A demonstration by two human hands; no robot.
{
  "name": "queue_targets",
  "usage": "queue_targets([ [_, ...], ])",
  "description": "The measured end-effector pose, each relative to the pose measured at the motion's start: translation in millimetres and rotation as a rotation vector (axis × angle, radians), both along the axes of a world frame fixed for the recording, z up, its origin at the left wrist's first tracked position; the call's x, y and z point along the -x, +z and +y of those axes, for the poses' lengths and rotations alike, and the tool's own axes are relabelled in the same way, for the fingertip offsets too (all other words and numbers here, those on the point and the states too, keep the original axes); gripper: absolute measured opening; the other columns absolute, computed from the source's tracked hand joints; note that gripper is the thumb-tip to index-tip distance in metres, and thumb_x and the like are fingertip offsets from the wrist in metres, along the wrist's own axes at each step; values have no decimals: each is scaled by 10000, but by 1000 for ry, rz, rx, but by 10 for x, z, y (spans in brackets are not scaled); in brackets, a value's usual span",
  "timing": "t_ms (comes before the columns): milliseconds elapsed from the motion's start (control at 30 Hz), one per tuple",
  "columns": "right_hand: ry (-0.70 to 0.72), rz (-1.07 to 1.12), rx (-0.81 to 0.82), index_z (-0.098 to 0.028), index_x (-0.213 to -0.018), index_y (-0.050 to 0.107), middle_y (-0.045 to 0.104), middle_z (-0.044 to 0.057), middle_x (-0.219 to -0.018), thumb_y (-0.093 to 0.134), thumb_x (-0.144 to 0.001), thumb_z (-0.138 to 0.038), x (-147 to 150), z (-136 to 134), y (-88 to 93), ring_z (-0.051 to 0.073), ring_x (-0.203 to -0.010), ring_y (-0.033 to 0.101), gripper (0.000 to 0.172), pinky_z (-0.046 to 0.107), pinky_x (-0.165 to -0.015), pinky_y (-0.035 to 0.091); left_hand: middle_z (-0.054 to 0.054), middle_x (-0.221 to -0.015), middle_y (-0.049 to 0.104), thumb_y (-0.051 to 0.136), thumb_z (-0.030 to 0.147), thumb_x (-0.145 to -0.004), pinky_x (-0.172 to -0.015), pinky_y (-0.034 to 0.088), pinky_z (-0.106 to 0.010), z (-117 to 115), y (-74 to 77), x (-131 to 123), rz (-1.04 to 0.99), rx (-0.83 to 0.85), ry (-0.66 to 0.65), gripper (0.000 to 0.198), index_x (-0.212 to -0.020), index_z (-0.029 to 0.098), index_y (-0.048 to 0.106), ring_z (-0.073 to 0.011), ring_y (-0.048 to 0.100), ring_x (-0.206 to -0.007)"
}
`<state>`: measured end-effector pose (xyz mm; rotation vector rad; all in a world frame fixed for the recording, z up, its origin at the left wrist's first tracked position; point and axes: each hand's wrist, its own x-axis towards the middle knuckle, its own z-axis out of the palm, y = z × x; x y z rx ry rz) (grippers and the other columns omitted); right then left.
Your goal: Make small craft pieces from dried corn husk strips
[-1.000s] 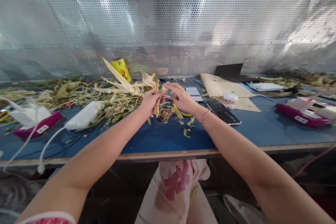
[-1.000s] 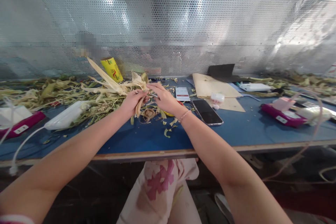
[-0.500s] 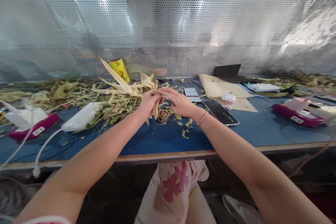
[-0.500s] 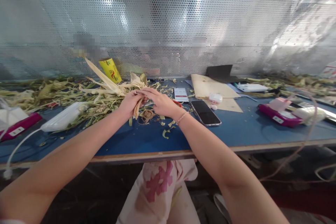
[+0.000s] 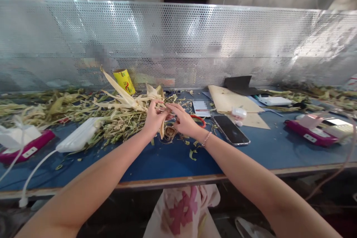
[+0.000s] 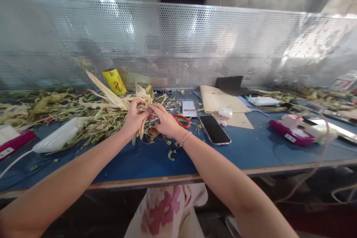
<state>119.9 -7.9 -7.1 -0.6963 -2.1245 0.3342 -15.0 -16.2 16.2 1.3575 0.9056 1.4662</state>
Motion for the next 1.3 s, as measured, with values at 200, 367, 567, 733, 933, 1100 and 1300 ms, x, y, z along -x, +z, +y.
queue_targets([
  [200,69,-12,90,-187,-1302,336,303,119,-1364,376,-576,18,29,30,-72,209,-1186,399,756,319,-832,485,12,-680,633,597,183,-612,-580,505,-249,55,-43,46,116,1,36,277,-888,170,578,-113,592,-546],
  [367,49,12,138,-190,-1275,381,363,112,-1329,392,-576,5,43,30,-77,210,-1181,401,726,300,-793,495,-5,-729,660,582,169,-615,-608,511,-241,81,-74,73,140,27,22,216,-822,162,645,-114,601,-581],
  [567,74,143,353,-197,-1159,474,399,111,-1283,392,-571,11,77,-2,-34,30,-513,455,629,200,-423,425,3,-683,655,611,173,-594,-599,506,-237,71,-78,67,56,148,25,206,-799,168,636,-109,599,-539],
  [733,96,216,465,-212,-1097,513,507,66,-1158,371,-548,32,86,-6,-8,-17,-413,344,617,147,-357,319,6,-623,634,656,198,-561,-574,495,-219,40,-35,48,14,250,17,214,-768,159,622,-102,590,-524],
  [933,67,241,479,-195,-1079,532,546,59,-1096,381,-541,34,91,-12,-3,-12,-421,319,604,153,-385,315,5,-583,626,684,194,-539,-580,492,-212,20,0,40,-36,319,31,215,-731,142,602,-103,594,-521],
  [1100,65,216,433,-217,-1101,520,535,59,-1115,384,-565,24,83,-24,-24,-3,-420,324,603,166,-386,329,7,-549,612,695,209,-526,-565,492,-220,1,25,18,-47,334,48,216,-707,140,598,-106,586,-500],
  [1300,45,173,372,-226,-1102,517,502,71,-1157,387,-561,30,77,-38,-19,-6,-422,324,612,171,-381,343,14,-543,605,675,182,-528,-569,492,-217,-5,36,8,-52,325,58,183,-687,145,592,-96,576,-491],
])
